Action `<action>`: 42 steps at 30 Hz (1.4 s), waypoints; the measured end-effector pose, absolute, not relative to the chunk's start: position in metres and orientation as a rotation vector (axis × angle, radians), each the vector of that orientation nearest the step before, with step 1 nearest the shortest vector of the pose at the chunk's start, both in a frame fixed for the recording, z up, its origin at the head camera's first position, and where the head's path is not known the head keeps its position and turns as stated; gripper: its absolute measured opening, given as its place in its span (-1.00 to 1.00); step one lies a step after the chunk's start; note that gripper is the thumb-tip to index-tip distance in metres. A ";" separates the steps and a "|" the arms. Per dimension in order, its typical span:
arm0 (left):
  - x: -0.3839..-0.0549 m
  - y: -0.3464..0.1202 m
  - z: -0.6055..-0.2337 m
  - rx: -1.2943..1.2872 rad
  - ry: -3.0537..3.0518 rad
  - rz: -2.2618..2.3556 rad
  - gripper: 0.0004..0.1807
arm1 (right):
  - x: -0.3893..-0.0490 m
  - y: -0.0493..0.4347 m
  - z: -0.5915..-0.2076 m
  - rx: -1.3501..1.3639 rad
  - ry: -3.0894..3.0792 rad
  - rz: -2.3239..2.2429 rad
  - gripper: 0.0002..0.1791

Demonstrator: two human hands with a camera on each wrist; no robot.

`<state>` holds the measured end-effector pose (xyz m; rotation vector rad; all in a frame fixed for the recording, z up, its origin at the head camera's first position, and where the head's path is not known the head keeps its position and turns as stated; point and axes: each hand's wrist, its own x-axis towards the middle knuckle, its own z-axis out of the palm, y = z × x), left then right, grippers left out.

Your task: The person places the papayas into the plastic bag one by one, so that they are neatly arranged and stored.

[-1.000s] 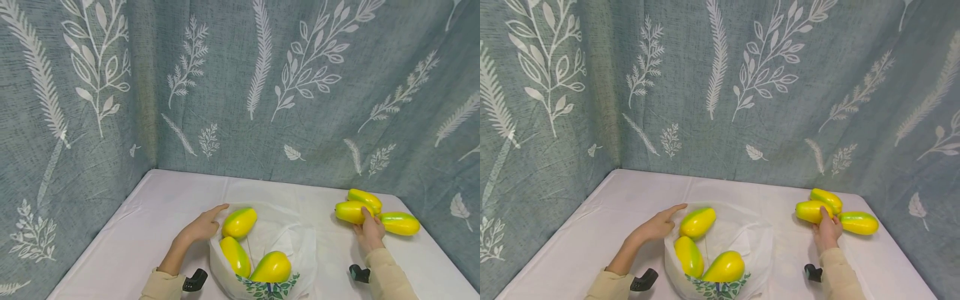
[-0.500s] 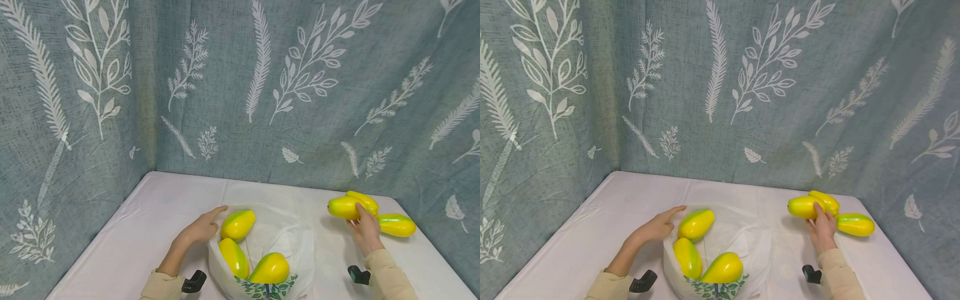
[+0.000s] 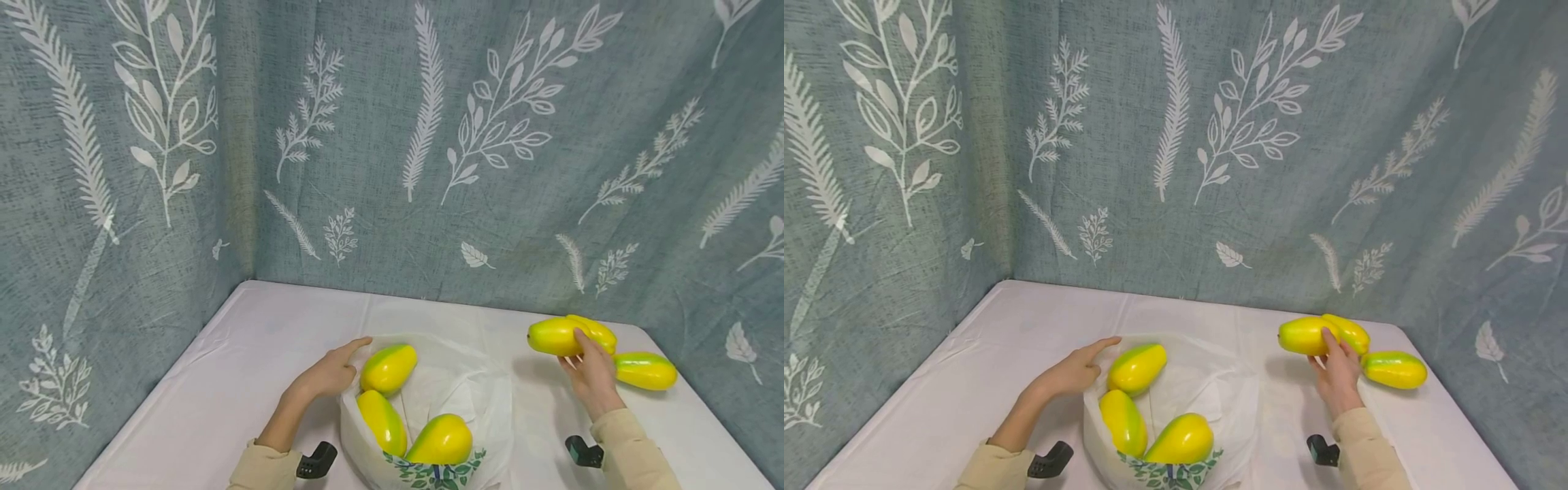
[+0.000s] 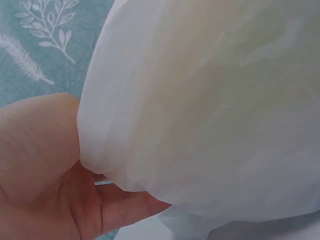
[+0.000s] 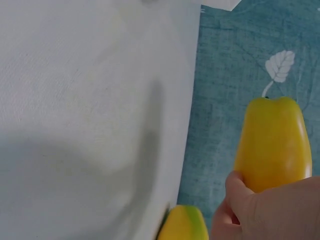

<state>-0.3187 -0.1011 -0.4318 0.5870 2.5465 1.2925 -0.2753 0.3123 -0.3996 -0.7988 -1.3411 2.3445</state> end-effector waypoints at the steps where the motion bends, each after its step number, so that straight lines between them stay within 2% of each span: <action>1: -0.319 -0.102 -0.432 0.590 2.546 1.293 -0.36 | -0.275 0.311 -0.399 -0.790 -1.344 2.347 -0.39; 5: -0.318 -0.103 -0.432 0.597 2.548 1.290 -0.36 | -0.273 0.306 -0.397 -0.777 -1.393 2.336 -0.35; 13: -0.317 -0.105 -0.433 0.619 2.558 1.284 -0.36 | -0.266 0.296 -0.390 -0.709 -1.444 2.413 -0.48; 20: -0.317 -0.106 -0.432 0.626 2.547 1.289 -0.35 | -0.263 0.285 -0.388 -0.657 -1.555 2.406 -0.09; 24: -0.315 -0.107 -0.432 0.629 2.541 1.286 -0.36 | -0.262 0.280 -0.388 -0.636 -1.583 2.420 -0.03; 34: -0.314 -0.109 -0.432 0.640 2.541 1.290 -0.35 | -0.258 0.269 -0.386 -0.560 -1.593 2.504 -0.40; 39: -0.314 -0.109 -0.433 0.639 2.544 1.285 -0.35 | -0.258 0.263 -0.389 -0.534 -1.610 2.522 -0.46; 42: -0.314 -0.109 -0.432 0.642 2.547 1.280 -0.36 | -0.259 0.260 -0.391 -0.518 -1.637 2.529 -0.41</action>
